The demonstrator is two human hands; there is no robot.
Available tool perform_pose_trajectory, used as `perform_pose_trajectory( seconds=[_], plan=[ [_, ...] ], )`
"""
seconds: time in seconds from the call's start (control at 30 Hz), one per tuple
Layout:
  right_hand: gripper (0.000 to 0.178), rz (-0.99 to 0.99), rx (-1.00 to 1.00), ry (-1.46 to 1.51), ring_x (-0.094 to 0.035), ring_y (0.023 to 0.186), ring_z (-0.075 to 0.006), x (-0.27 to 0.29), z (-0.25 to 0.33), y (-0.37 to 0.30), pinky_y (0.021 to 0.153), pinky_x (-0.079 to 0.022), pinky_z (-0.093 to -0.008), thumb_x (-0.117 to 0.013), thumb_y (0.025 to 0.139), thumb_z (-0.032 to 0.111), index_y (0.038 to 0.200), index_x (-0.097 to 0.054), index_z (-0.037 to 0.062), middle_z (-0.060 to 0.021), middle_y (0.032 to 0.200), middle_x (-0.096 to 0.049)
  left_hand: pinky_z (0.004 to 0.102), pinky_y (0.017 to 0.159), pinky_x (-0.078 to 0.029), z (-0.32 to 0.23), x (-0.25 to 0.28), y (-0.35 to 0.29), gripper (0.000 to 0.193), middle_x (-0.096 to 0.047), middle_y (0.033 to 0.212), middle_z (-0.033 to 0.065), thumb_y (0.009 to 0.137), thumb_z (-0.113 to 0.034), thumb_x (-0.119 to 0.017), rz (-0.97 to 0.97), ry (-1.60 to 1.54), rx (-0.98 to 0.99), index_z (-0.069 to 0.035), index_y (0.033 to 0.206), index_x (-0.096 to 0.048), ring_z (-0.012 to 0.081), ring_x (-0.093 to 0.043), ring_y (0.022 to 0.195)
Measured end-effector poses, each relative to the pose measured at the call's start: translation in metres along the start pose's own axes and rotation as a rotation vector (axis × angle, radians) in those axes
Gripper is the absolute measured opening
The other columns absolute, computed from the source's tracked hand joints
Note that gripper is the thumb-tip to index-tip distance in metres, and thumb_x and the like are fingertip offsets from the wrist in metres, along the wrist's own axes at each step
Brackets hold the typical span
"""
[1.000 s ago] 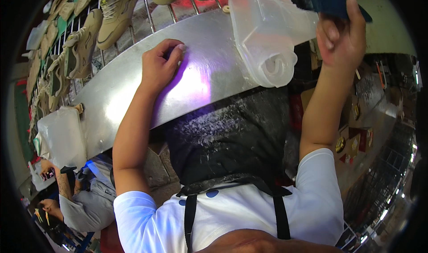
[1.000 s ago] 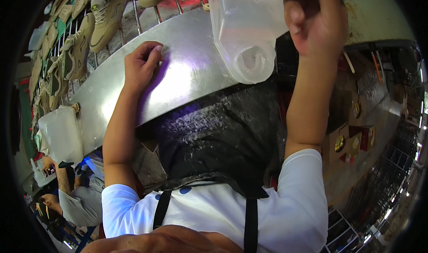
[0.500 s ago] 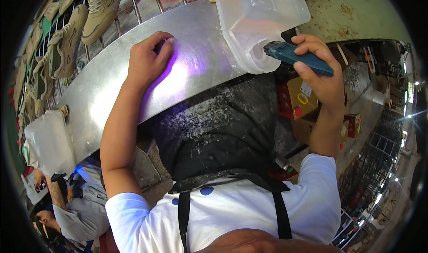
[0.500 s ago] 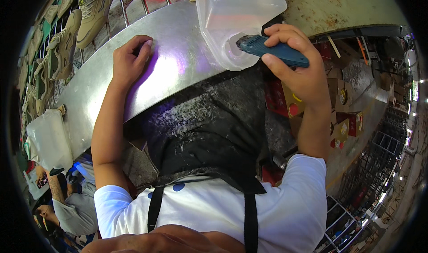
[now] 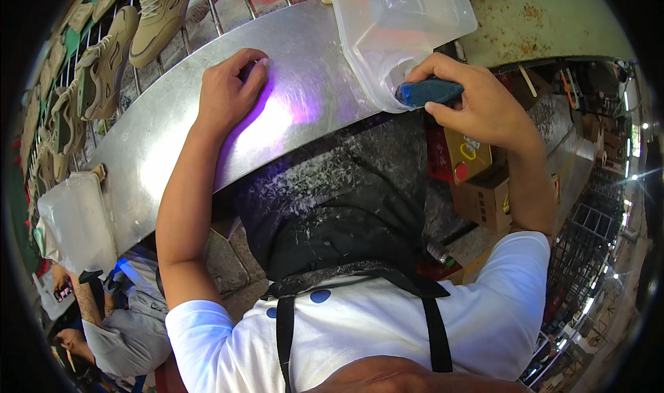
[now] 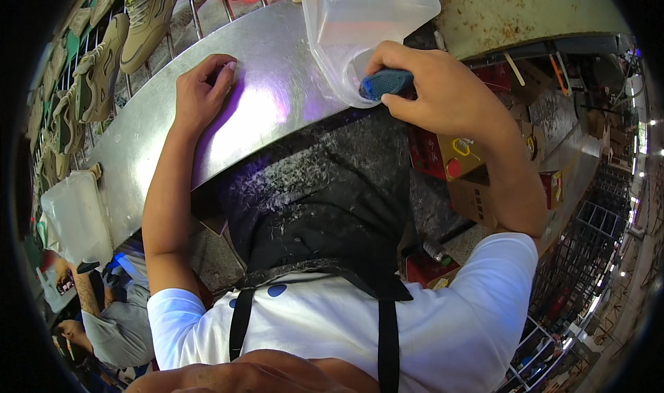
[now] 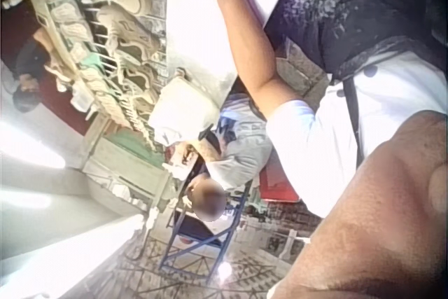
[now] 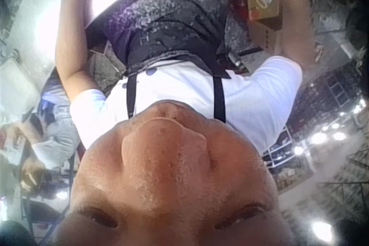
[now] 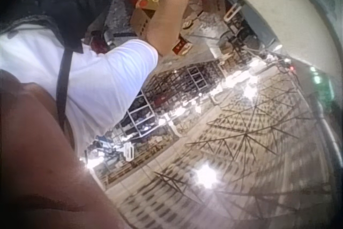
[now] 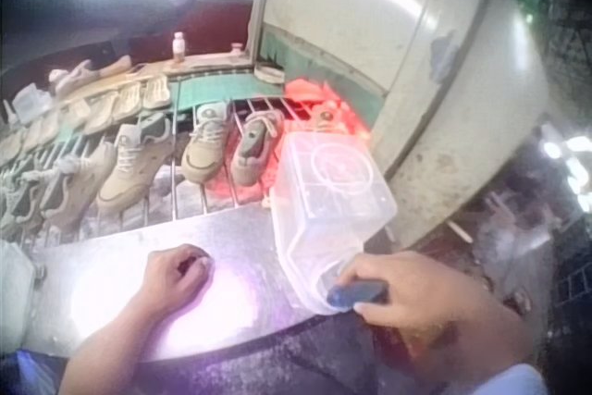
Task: The person picks up shoes from a rack, dips a brush into a container of blue-tinted adhesive, and applies the adhesive to the soles and edges of the shoes while inspecting them under a UV light.
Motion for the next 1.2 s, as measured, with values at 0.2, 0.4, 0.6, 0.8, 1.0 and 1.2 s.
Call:
perform_pose_trajectory(
  seconds=[0.2, 0.4, 0.6, 0.8, 1.0, 1.2],
  plan=[
    [0.025, 0.104, 0.229, -0.47, -0.066, 0.095, -0.0368, -0.007, 0.015, 0.0, 0.078, -0.053, -0.0441, -0.063, 0.081, 0.0, 0.105, -0.064, 0.0081, -0.0126, 0.1, -0.069, 0.0357, 0.069, -0.055, 0.003, 0.0, -0.001, 0.02, -0.072, 0.082, 0.0164, 0.093, -0.023, -0.069, 0.008, -0.019, 0.025, -0.006, 0.104, -0.074, 0.0278, -0.07, 0.068],
    [0.019, 0.081, 0.502, -0.842, -0.064, 0.104, -0.0298, -0.016, 0.021, -0.006, 0.081, -0.055, -0.0418, -0.063, 0.083, 0.001, 0.1, -0.066, 0.0099, -0.0069, 0.11, -0.069, 0.0356, 0.068, -0.055, -0.004, 0.002, -0.001, 0.02, -0.072, 0.083, 0.0162, 0.093, -0.023, -0.069, 0.0, -0.037, -0.003, -0.007, 0.104, -0.074, 0.028, -0.07, 0.068],
    [0.037, -0.174, 0.502, -0.461, -0.066, 0.098, -0.0207, -0.003, 0.015, -0.011, 0.078, -0.058, -0.0323, -0.074, 0.079, -0.004, 0.113, -0.067, 0.0081, -0.0071, 0.117, -0.068, 0.0291, 0.071, -0.054, -0.003, 0.004, -0.002, 0.017, -0.073, 0.08, 0.0112, 0.096, -0.015, -0.067, 0.026, 0.031, -0.012, -0.003, 0.107, -0.073, 0.015, -0.07, 0.07],
    [0.026, -0.324, -0.272, 0.224, -0.065, 0.07, -0.0093, 0.008, -0.023, -0.026, 0.065, -0.051, -0.025, -0.078, 0.093, 0.018, 0.11, -0.068, 0.0018, -0.003, 0.082, -0.07, 0.0357, 0.069, -0.055, -0.004, 0.005, -0.002, 0.02, -0.072, 0.082, 0.017, 0.093, -0.022, -0.069, -0.016, -0.01, -0.027, -0.006, 0.104, -0.074, 0.0273, -0.07, 0.069],
    [0.026, -0.45, -0.032, 0.095, -0.066, 0.068, -0.012, 0.0, -0.018, -0.022, 0.062, -0.052, -0.0285, -0.079, 0.093, 0.023, 0.099, -0.07, -0.0004, -0.0057, 0.075, -0.068, 0.0354, 0.069, -0.055, -0.001, 0.004, -0.001, 0.02, -0.072, 0.081, 0.0169, 0.093, -0.022, -0.069, -0.005, -0.027, 0.016, -0.006, 0.104, -0.074, 0.0267, -0.069, 0.068],
    [0.03, -0.336, 0.086, -0.044, -0.07, 0.071, -0.0187, -0.002, 0.005, -0.02, 0.065, -0.054, -0.0334, -0.077, 0.093, 0.028, 0.101, -0.071, -0.0003, -0.0102, 0.078, -0.069, 0.0353, 0.068, -0.054, -0.002, 0.004, -0.001, 0.02, -0.072, 0.081, 0.0166, 0.093, -0.022, -0.069, -0.005, -0.02, 0.013, -0.006, 0.104, -0.074, 0.0267, -0.069, 0.067]
  ],
)
Point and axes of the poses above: each hand's wrist, its own y-axis towards the middle knuckle, its own x-axis out of the back of the hand, z = x × y, the point moved 7 cm from there along y, towards the middle knuckle
